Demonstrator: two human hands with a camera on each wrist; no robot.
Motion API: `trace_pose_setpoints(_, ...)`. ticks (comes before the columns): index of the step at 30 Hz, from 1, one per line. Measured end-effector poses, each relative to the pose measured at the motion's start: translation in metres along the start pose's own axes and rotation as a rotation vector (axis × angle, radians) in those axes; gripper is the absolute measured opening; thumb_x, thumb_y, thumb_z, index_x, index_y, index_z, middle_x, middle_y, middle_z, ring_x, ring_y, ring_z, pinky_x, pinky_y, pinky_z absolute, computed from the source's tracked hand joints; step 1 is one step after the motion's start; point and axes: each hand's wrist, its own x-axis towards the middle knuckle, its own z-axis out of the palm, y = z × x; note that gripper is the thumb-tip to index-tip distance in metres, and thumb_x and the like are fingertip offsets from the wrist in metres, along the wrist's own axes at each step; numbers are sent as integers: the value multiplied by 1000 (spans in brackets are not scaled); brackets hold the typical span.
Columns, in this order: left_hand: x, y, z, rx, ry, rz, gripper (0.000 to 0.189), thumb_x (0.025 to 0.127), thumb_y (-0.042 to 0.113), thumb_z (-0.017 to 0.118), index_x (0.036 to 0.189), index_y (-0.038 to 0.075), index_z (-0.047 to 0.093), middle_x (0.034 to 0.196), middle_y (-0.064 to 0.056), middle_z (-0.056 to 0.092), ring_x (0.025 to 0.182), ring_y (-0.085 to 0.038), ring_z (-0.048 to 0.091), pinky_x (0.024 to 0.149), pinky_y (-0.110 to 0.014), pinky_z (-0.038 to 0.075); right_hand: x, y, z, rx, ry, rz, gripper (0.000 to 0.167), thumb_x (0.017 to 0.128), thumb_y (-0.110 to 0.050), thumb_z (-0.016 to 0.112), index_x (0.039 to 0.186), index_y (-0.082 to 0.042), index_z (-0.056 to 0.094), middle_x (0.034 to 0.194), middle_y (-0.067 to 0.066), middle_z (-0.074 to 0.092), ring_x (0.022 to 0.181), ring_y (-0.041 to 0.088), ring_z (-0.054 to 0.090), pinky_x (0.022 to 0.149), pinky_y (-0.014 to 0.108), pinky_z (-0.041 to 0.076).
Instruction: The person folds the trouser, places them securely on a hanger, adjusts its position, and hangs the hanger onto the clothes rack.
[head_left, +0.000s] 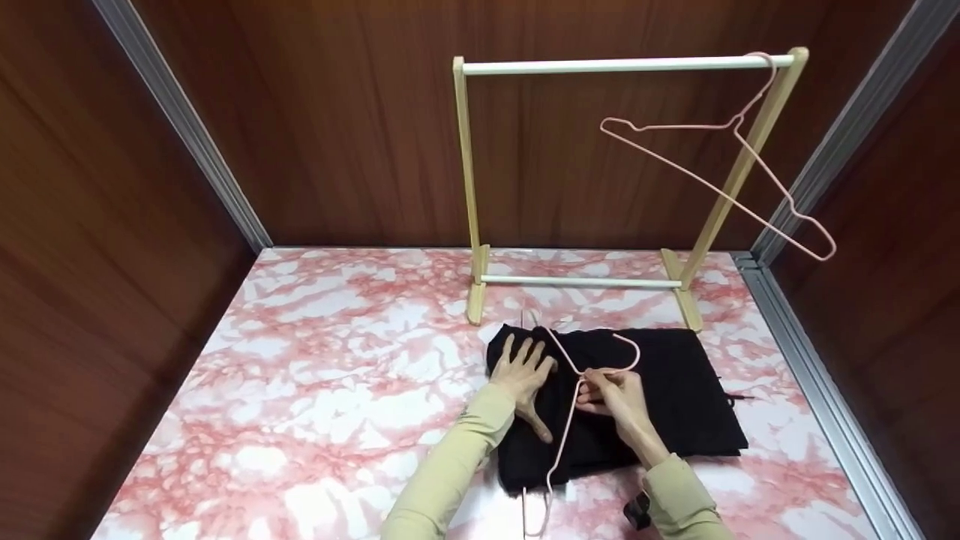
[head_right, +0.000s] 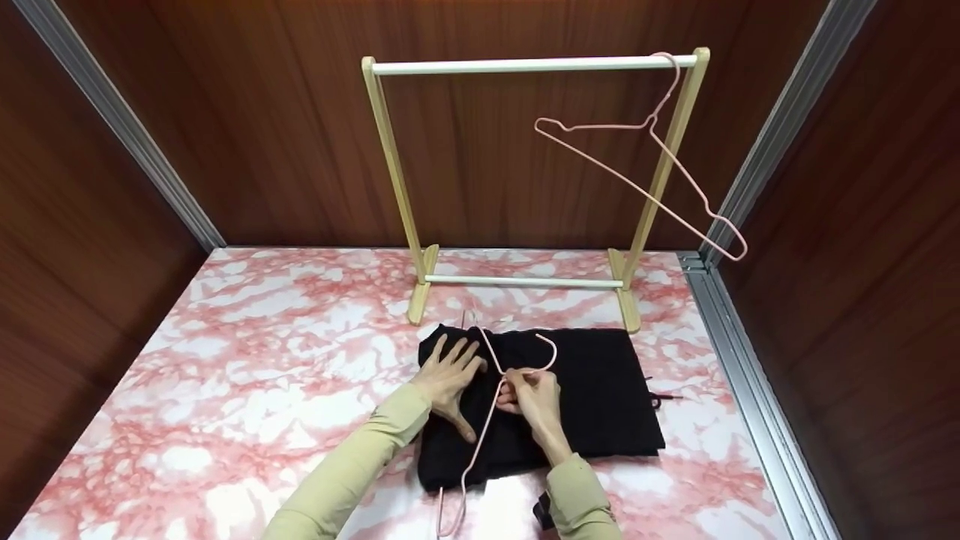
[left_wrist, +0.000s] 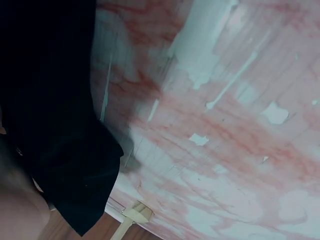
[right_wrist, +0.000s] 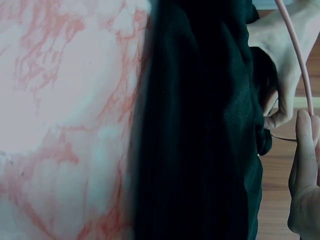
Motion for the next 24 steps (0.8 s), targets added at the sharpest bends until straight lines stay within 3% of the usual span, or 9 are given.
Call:
trace_pose_setpoints(5,2,1,0,41,-36,-9,141,43,92,73,157,23,26,169,-8,22,157,-28,22,128,-55,11,0,1,1,3,-9,-6,17,97,-3,58,96,11,67,67,3,67,55,12,65,58,29,61)
trace_pose_setpoints(8,1,0,0,43,-24,-11,141,44,93,72,157,22,26,169,-7,23,156,-26,23,128,-54,12,0,2,2,2,-6,-13,17,97,-4,57,95,11,67,67,2,67,54,12,65,58,29,62)
trace_pose_setpoints(11,-3,-3,1,-6,23,5,129,47,90,73,150,23,35,167,-6,29,155,-25,27,129,-52,13,0,3,1,-7,5,-14,18,98,-5,58,95,10,67,67,2,67,54,12,65,58,28,62)
trace_pose_setpoints(14,-10,-9,0,-133,84,38,101,58,80,78,136,22,47,163,-6,36,153,-24,32,129,-48,16,0,4,1,-9,16,-13,18,98,-5,59,96,11,67,66,3,67,54,12,66,58,28,62)
trace_pose_setpoints(16,-14,-14,-2,-256,126,59,75,72,65,79,127,21,54,160,-6,42,151,-23,36,129,-45,19,0,4,1,0,23,-16,17,97,-5,60,96,10,68,66,3,67,54,12,66,59,29,62)
trace_pose_setpoints(19,-20,-21,-4,-439,189,60,40,91,39,70,123,17,61,155,-7,49,148,-22,41,129,-42,20,1,4,1,12,22,-30,15,96,-5,62,95,9,68,66,3,67,55,13,67,60,29,62)
trace_pose_setpoints(21,-24,-25,-4,-548,264,43,26,97,23,62,121,14,66,148,-8,57,144,-22,48,128,-42,23,0,3,2,12,20,-42,14,95,-5,64,95,8,69,66,2,67,55,13,67,61,28,62)
trace_pose_setpoints(24,-29,-28,-2,-676,433,-31,23,97,10,57,114,12,71,129,-6,70,128,-22,61,120,-39,37,-2,2,3,-12,13,-65,16,94,-4,66,100,11,68,67,1,67,57,12,67,63,27,62)
